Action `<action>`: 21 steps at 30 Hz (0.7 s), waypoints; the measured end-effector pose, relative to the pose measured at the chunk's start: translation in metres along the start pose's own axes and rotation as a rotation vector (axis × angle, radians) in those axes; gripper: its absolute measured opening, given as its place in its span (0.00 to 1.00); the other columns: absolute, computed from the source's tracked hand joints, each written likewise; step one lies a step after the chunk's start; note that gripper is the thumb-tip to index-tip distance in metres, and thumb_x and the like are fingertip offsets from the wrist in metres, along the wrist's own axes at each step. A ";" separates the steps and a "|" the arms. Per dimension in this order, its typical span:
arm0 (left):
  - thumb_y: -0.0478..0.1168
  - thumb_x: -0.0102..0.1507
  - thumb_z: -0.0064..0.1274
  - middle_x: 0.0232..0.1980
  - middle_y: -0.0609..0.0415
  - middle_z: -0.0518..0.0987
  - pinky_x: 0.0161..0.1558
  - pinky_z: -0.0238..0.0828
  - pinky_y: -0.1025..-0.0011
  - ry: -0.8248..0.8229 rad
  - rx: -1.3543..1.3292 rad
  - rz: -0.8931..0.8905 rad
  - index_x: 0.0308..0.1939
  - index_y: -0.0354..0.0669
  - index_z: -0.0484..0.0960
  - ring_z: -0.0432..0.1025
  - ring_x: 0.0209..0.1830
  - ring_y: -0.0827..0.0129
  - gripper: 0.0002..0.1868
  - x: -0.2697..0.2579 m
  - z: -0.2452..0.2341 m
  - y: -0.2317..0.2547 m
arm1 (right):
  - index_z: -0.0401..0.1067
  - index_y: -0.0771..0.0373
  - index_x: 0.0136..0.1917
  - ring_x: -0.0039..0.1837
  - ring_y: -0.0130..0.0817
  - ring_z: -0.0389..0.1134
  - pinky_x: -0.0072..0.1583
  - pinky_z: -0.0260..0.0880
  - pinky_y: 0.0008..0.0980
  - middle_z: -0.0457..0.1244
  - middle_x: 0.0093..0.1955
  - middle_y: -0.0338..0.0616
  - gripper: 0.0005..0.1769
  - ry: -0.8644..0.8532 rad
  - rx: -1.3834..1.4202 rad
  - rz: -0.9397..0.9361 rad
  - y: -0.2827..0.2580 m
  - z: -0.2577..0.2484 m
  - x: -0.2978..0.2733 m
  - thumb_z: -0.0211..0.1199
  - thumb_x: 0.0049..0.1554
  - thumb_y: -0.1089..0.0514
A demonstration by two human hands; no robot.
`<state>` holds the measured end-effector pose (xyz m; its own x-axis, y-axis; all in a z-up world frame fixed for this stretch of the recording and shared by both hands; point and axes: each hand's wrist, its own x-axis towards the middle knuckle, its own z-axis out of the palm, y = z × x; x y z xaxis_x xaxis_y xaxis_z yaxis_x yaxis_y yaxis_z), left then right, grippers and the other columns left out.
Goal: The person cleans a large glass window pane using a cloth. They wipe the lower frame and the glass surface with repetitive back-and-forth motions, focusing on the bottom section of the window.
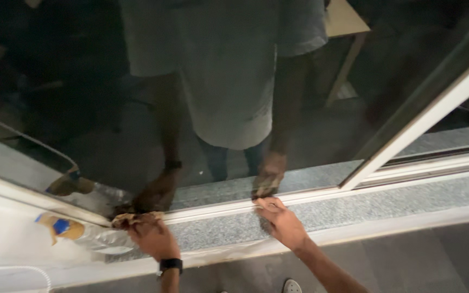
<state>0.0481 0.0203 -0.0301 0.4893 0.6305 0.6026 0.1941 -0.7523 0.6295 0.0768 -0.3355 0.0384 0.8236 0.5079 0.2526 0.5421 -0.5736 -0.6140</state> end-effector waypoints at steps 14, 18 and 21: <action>0.30 0.58 0.54 0.60 0.42 0.71 0.63 0.63 0.47 -0.251 0.108 0.034 0.49 0.38 0.79 0.64 0.63 0.45 0.15 -0.065 0.008 0.102 | 0.76 0.58 0.61 0.69 0.43 0.63 0.64 0.69 0.37 0.66 0.67 0.38 0.31 0.085 0.018 0.039 -0.006 0.004 0.002 0.64 0.43 0.73; 0.29 0.54 0.54 0.62 0.43 0.70 0.64 0.61 0.51 -0.505 0.102 0.130 0.52 0.35 0.77 0.62 0.64 0.44 0.20 -0.094 0.006 0.158 | 0.76 0.61 0.59 0.69 0.47 0.62 0.64 0.68 0.39 0.66 0.67 0.45 0.29 0.040 0.099 0.050 0.000 0.002 0.003 0.62 0.42 0.74; 0.31 0.53 0.57 0.65 0.42 0.67 0.60 0.59 0.49 -0.620 0.034 0.273 0.60 0.38 0.75 0.59 0.66 0.41 0.30 -0.117 0.009 0.200 | 0.77 0.64 0.58 0.69 0.52 0.64 0.67 0.65 0.43 0.67 0.63 0.54 0.27 0.058 0.078 -0.021 0.012 0.000 0.001 0.62 0.44 0.73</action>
<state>0.0373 -0.2058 0.0207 0.9195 0.1988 0.3390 0.0160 -0.8808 0.4732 0.0839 -0.3420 0.0317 0.8216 0.4800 0.3076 0.5466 -0.5101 -0.6641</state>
